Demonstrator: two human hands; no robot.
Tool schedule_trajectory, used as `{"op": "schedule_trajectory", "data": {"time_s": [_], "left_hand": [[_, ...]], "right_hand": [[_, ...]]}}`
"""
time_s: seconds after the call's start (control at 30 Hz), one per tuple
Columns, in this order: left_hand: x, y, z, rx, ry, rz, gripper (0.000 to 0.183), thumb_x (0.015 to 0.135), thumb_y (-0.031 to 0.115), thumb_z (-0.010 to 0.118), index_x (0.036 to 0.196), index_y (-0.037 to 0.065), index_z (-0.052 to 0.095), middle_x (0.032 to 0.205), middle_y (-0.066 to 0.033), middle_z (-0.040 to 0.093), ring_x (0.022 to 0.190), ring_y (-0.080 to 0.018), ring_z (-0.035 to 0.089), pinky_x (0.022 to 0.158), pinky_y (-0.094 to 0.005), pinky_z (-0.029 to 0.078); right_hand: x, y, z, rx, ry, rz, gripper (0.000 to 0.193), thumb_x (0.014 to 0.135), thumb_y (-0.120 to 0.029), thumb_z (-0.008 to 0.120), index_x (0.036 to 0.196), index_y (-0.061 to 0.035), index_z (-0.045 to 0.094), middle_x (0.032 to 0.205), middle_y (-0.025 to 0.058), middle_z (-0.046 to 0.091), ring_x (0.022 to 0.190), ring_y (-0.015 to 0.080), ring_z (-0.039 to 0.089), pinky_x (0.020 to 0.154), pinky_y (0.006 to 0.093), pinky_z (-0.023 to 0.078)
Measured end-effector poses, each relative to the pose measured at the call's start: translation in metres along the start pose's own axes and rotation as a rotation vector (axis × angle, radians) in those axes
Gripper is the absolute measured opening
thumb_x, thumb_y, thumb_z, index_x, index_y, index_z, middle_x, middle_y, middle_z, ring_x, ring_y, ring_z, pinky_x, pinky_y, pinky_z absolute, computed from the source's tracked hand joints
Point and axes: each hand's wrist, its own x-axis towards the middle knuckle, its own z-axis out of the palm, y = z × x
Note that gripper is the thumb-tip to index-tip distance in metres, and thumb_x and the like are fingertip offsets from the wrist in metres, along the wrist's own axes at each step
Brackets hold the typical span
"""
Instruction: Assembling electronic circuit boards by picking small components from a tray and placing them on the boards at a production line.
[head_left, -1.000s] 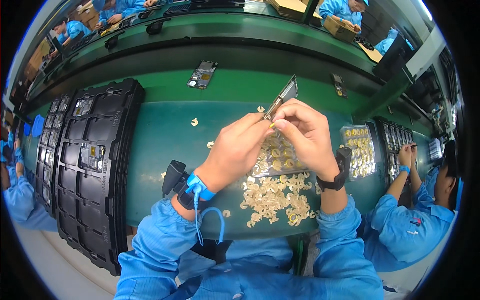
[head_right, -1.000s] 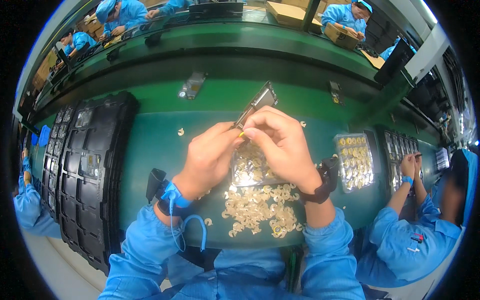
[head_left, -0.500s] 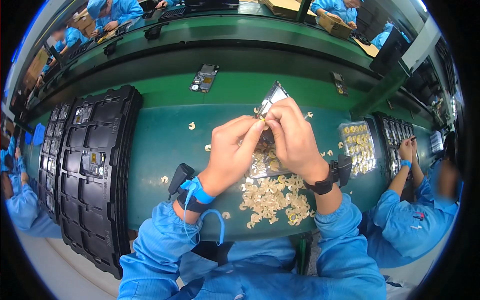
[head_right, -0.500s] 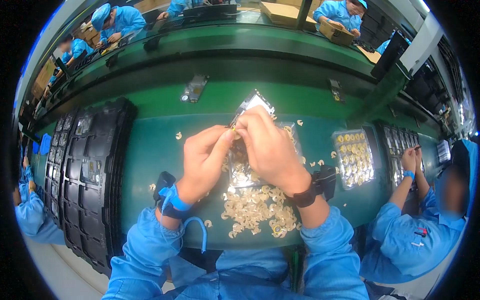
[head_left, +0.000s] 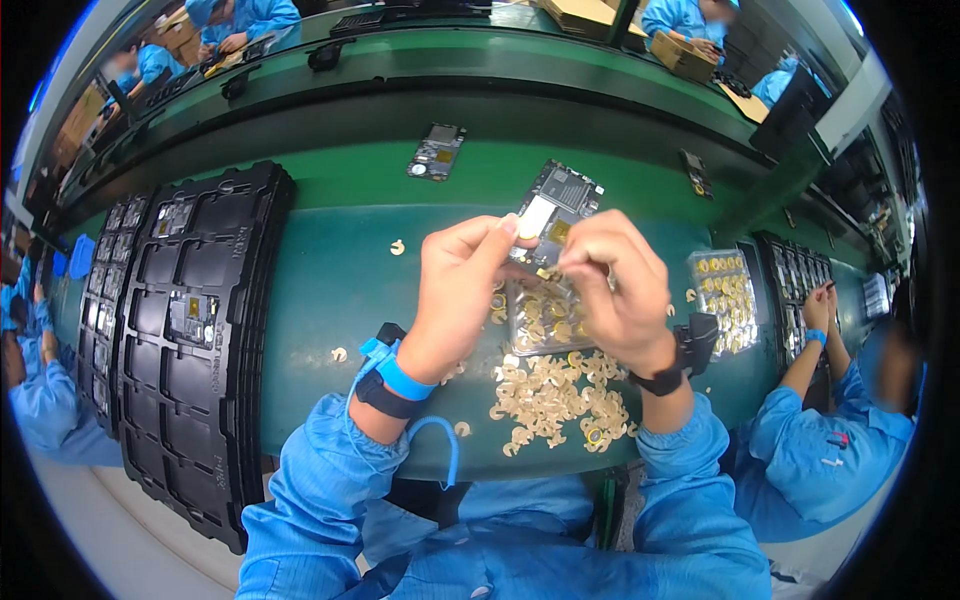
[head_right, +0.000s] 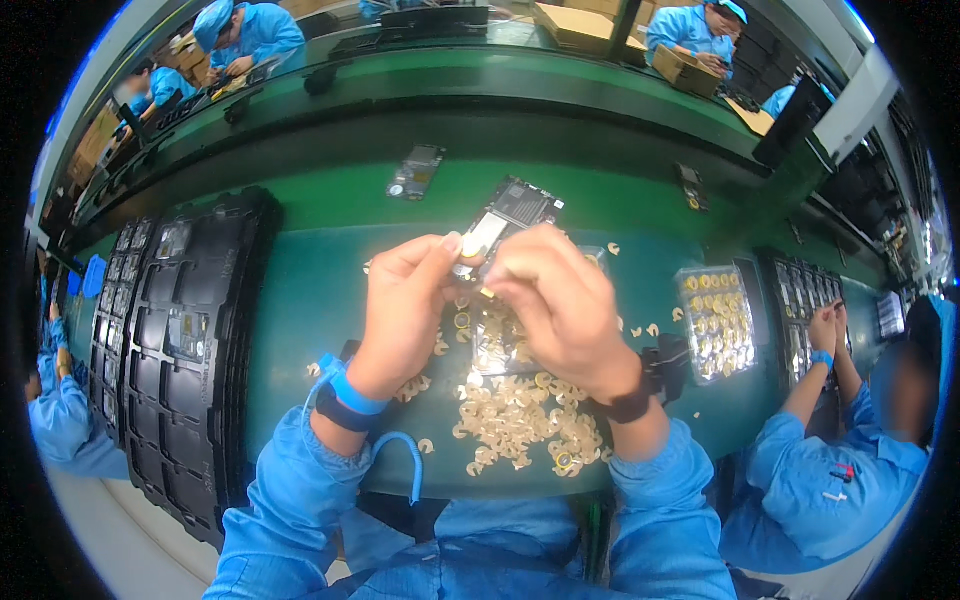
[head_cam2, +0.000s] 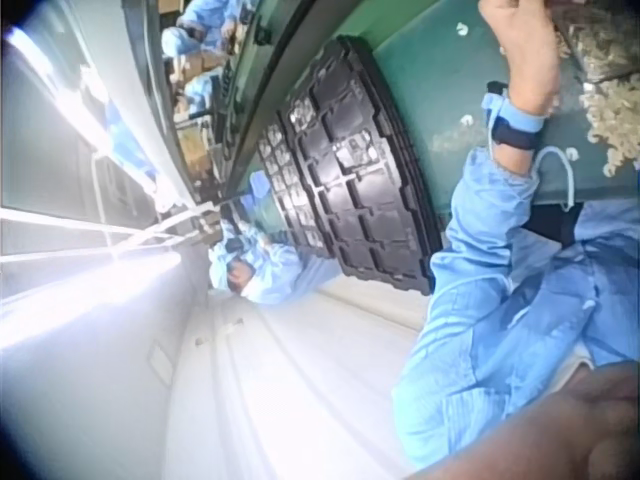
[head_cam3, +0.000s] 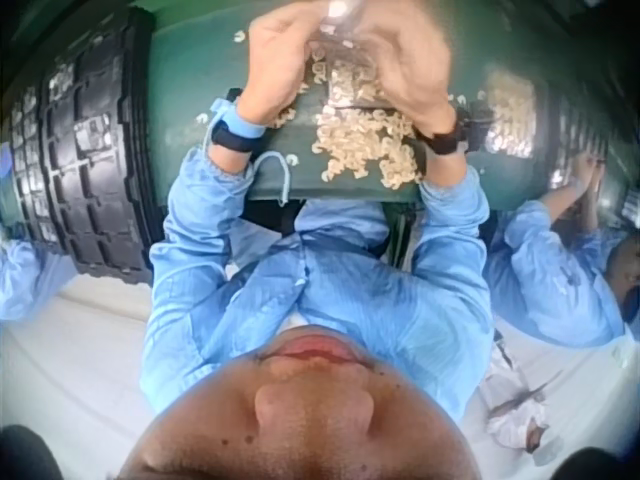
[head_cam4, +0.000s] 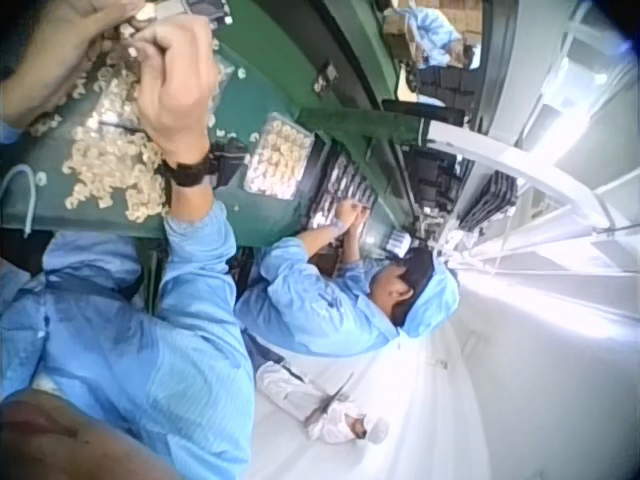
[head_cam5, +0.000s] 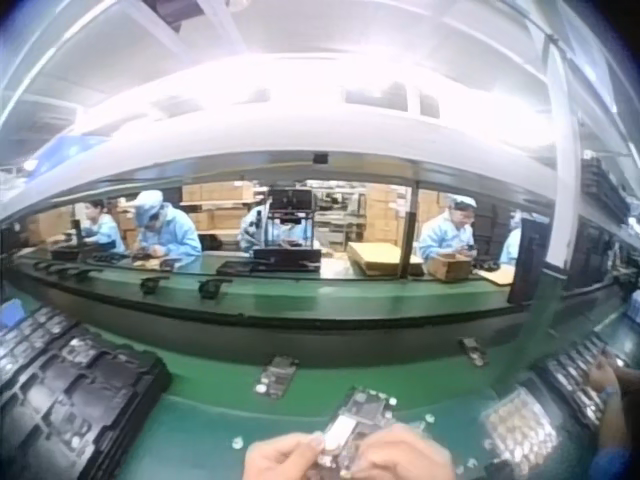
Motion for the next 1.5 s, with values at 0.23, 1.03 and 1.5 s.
{"op": "schedule_trajectory", "data": {"time_s": [0.23, 1.03, 1.5], "left_hand": [[-0.005, -0.001, 0.007, 0.301, 0.129, 0.279, 0.027, 0.110, 0.017, 0.063, 0.108, -0.006, 0.076, 0.103, -0.0090, 0.077, 0.092, -0.0125, 0.069, 0.078, -0.0298, 0.058], [-0.007, 0.004, 0.008, 0.329, -0.084, 0.311, 0.012, 0.103, 0.004, 0.068, 0.103, -0.006, 0.074, 0.093, -0.0073, 0.075, 0.087, -0.0128, 0.068, 0.079, -0.0278, 0.054], [-0.006, -0.001, 0.012, 0.470, -0.154, 0.333, 0.033, 0.103, 0.000, 0.060, 0.136, -0.006, 0.064, 0.122, -0.0184, 0.073, 0.103, -0.0212, 0.072, 0.090, -0.0335, 0.057]], "right_hand": [[-0.007, -0.003, -0.017, 0.346, -0.298, 0.506, 0.022, 0.085, -0.003, 0.087, 0.092, -0.0022, 0.067, 0.087, 0.0066, 0.075, 0.071, 0.0089, 0.070, 0.061, 0.0243, 0.052], [0.002, 0.008, -0.018, -0.070, -0.070, 0.023, 0.021, 0.085, 0.001, 0.082, 0.105, -0.0028, 0.079, 0.096, 0.0104, 0.073, 0.079, 0.0226, 0.071, 0.067, 0.0316, 0.056], [-0.006, 0.013, -0.023, 0.296, 0.032, 0.444, 0.008, 0.096, -0.004, 0.075, 0.101, 0.0034, 0.075, 0.088, 0.0022, 0.070, 0.071, 0.0050, 0.063, 0.059, 0.0219, 0.046]]}}
